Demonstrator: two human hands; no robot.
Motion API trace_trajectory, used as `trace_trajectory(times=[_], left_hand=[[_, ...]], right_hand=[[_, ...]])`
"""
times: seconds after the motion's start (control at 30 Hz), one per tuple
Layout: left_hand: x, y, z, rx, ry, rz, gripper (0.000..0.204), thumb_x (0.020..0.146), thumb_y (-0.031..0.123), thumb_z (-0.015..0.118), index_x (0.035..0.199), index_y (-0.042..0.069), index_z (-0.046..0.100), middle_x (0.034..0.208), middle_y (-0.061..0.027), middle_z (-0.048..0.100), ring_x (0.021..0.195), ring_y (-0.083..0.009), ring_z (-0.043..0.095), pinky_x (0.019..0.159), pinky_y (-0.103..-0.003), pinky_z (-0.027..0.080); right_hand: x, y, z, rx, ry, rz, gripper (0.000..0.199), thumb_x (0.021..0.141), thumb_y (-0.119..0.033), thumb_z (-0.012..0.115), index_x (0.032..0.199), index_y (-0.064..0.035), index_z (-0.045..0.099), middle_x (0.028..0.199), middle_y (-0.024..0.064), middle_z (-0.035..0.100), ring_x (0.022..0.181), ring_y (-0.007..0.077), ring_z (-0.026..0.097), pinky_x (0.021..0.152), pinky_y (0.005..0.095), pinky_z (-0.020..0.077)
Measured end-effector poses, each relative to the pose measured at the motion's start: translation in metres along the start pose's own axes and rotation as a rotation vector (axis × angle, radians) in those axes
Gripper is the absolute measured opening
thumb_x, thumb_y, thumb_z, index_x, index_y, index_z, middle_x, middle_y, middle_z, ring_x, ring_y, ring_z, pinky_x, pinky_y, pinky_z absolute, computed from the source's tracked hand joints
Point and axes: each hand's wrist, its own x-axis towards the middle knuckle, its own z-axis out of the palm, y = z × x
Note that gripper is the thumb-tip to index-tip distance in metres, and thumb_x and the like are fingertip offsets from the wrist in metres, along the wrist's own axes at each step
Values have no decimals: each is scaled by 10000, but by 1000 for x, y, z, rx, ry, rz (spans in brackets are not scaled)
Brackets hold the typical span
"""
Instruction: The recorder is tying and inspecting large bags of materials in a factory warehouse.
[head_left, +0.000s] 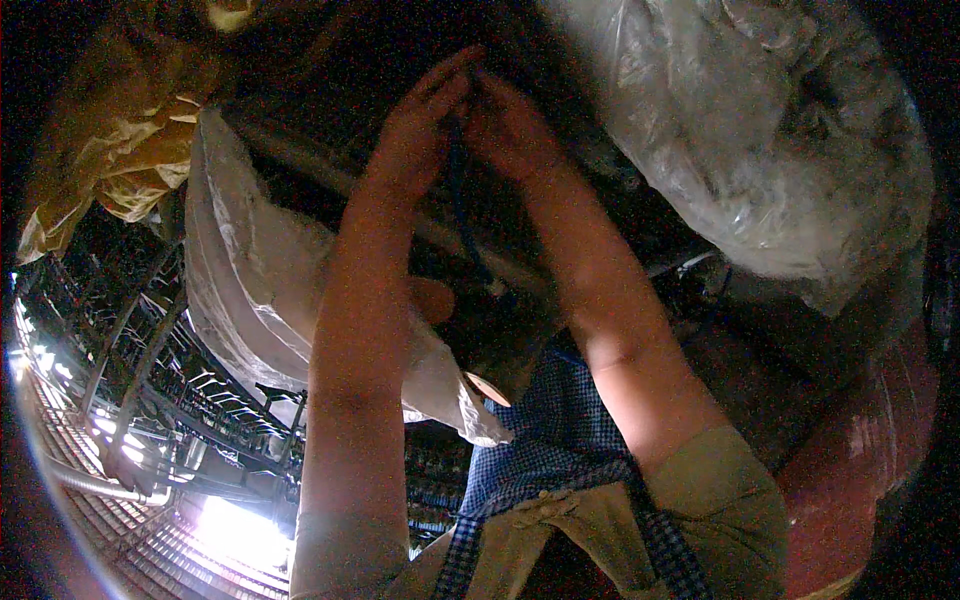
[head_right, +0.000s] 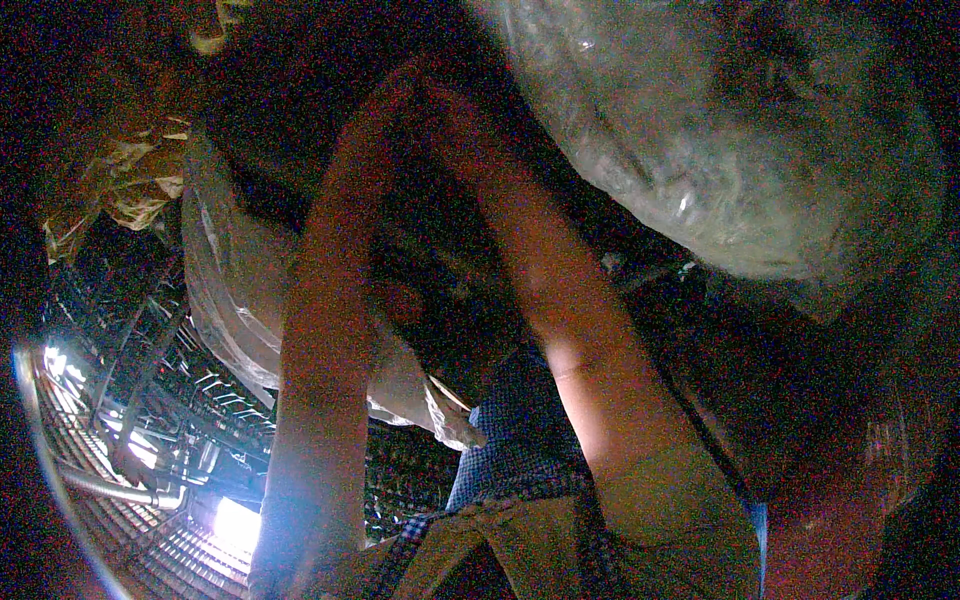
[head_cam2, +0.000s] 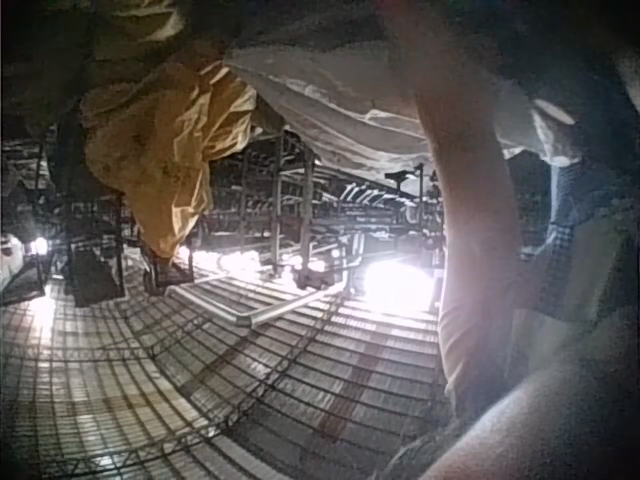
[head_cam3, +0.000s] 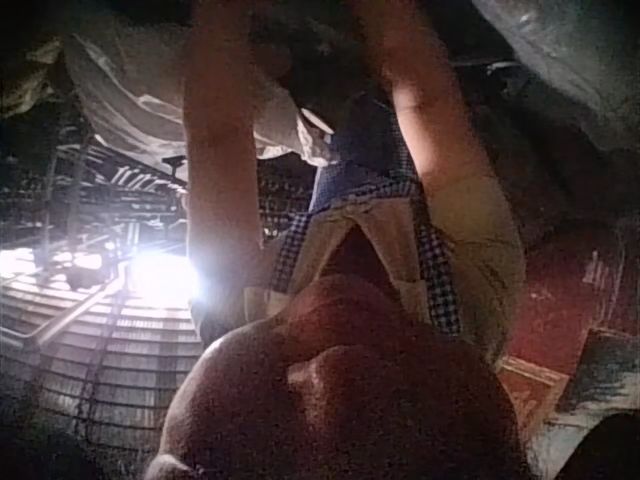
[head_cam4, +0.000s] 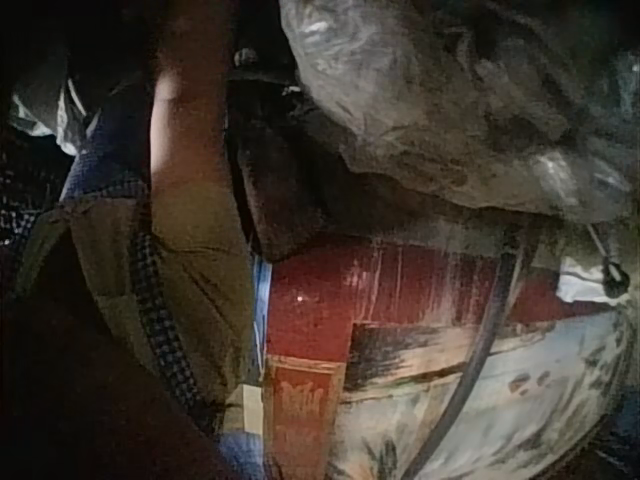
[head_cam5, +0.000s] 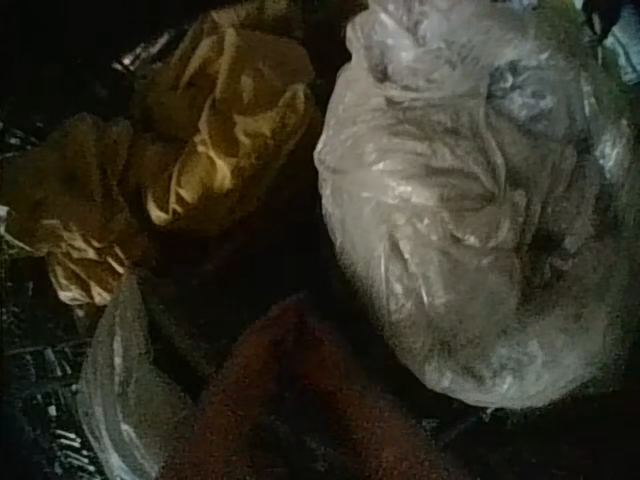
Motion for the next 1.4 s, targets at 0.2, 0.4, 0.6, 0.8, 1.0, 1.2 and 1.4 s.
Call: trace_trajectory(times=[0.2,0.4,0.6,0.8,1.0,1.2,1.4], left_hand=[[3,6,6,449,108,174,384,962,318,591,1268,90,629,1247,-69,643,1128,-210,583,994,-342,439],[5,-1,3,169,203,18,408,991,348,521,1271,70,622,1262,-69,632,1170,-208,561,1021,-334,413],[1,-5,2,-168,104,-43,412,1000,320,493,1306,67,600,1306,-42,600,1216,-185,519,1053,-320,370],[-2,-4,13,-22,129,-53,419,1000,328,492,1339,100,584,1322,-40,595,1227,-194,518,1056,-321,368],[-26,13,9,305,218,36,426,979,365,550,1339,142,589,1319,-56,605,1218,-207,547,1029,-338,413],[-27,12,-15,428,242,3,409,982,315,564,1352,143,571,1319,-71,606,1209,-217,557,1012,-354,441],[-13,-7,-21,553,131,-16,424,975,288,584,1367,130,552,1332,-88,600,1223,-231,555,1039,-358,429]], right_hand=[[18,2,14,-47,282,34,328,1001,-304,517,1225,-77,594,1163,72,637,1079,213,596,961,379,480],[0,11,45,-309,265,-98,317,991,-310,533,1206,-87,599,1127,54,637,1048,187,587,939,347,470],[-7,-20,39,-148,62,61,229,966,-300,582,1102,-119,614,944,-8,594,845,125,542,770,292,476],[-10,-14,53,-249,191,-53,272,957,-281,605,1170,-112,611,1048,14,621,936,150,580,805,287,505],[-13,-12,43,-320,251,-106,297,964,-210,580,1233,-84,581,1135,59,630,1060,184,598,931,313,514],[-10,-22,20,-95,-91,89,239,945,-176,582,1165,-84,589,1044,56,634,916,181,611,752,286,523],[-9,-1,24,-228,384,11,178,939,-197,591,1094,-112,608,849,-23,617,601,71,502,479,202,404]])
